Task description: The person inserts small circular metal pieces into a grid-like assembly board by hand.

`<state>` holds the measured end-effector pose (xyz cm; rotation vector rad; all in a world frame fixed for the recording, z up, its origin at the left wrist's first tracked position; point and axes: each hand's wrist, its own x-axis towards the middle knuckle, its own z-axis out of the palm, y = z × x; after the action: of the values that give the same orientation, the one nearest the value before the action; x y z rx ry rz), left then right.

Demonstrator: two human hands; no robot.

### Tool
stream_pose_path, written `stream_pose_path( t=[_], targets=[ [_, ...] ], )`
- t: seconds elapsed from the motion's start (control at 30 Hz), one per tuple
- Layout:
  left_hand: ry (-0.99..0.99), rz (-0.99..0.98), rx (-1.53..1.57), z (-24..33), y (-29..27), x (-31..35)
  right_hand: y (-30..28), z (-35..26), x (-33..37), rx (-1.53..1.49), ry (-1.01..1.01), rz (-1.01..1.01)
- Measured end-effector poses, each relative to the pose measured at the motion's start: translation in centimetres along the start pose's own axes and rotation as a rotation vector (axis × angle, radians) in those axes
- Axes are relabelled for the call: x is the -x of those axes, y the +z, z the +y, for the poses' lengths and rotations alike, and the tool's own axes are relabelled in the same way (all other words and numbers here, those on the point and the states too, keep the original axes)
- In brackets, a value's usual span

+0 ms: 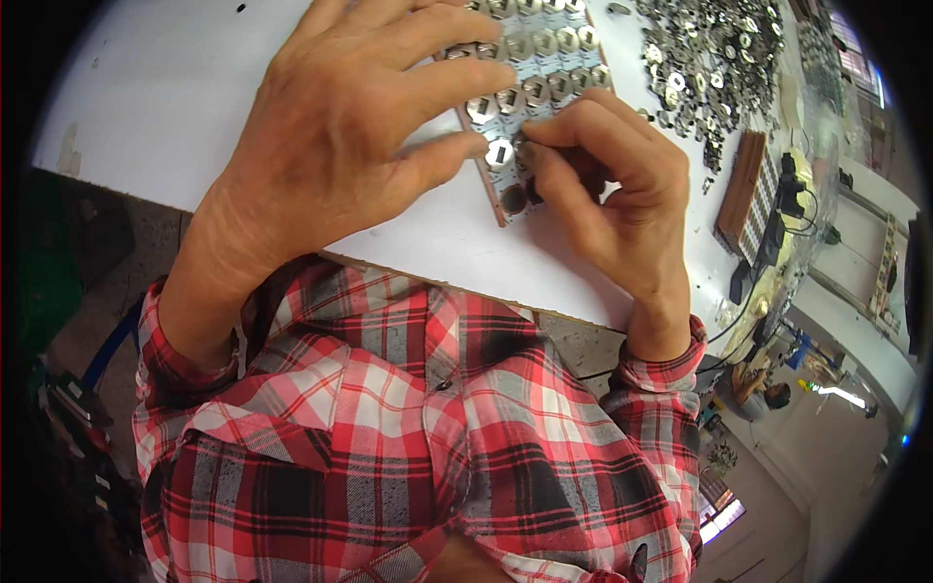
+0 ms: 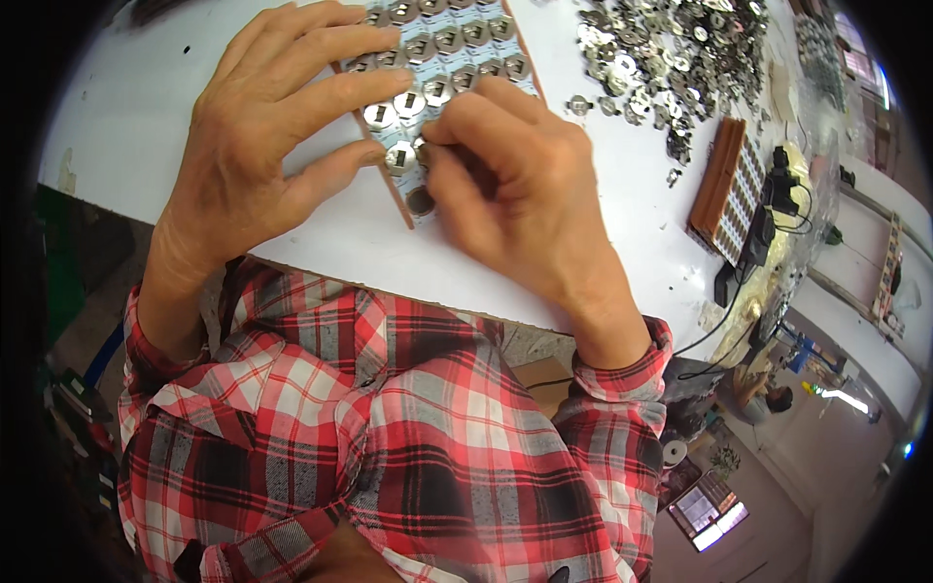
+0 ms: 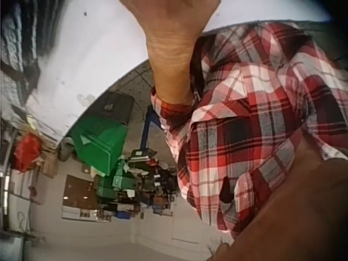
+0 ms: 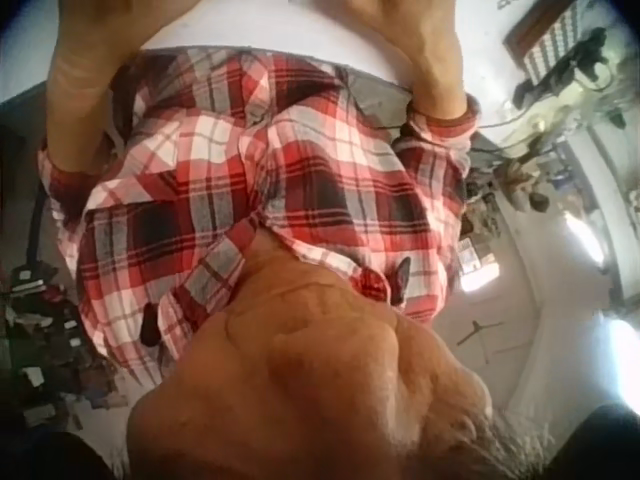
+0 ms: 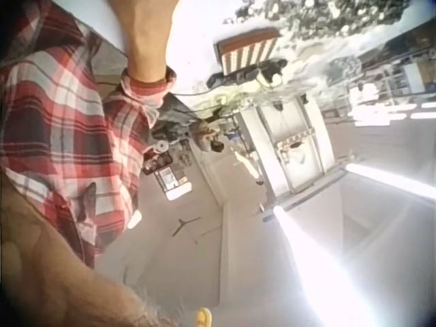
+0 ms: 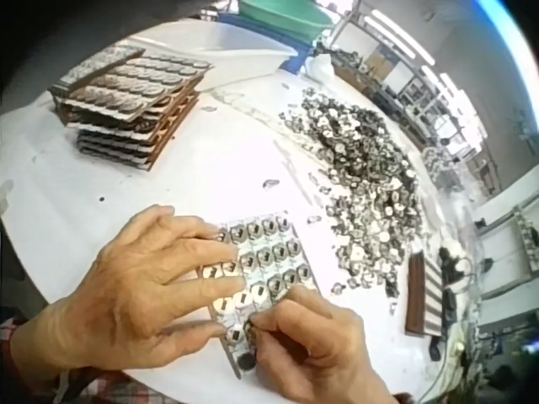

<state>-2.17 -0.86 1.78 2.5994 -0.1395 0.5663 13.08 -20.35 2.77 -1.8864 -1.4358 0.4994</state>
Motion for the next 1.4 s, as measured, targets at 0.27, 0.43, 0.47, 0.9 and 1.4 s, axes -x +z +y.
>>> stream_pose_path(
  t=[0.27,0.43,0.47,0.9,1.4],
  targets=[
    [0.022,-0.029,-0.018,-0.2,-0.3,0.2,-1.1,0.5,0.7,-0.1,0.215,0.088],
    [0.012,-0.065,-0.04,-0.3,-0.3,0.0,-5.9,3.5,1.6,0.144,0.299,0.198],
    [0.01,-0.075,-0.044,-0.2,-0.3,-0.1,-6.1,3.7,1.6,0.27,0.307,0.145],
    [-0.003,-0.103,-0.094,-0.6,-0.1,-0.1,-5.4,4.0,1.5,0.121,0.38,0.301],
    [0.309,0.304,-0.129,-2.3,3.3,-0.4,-5.2,3.1,0.7,-0.321,0.443,0.326]
  ],
)
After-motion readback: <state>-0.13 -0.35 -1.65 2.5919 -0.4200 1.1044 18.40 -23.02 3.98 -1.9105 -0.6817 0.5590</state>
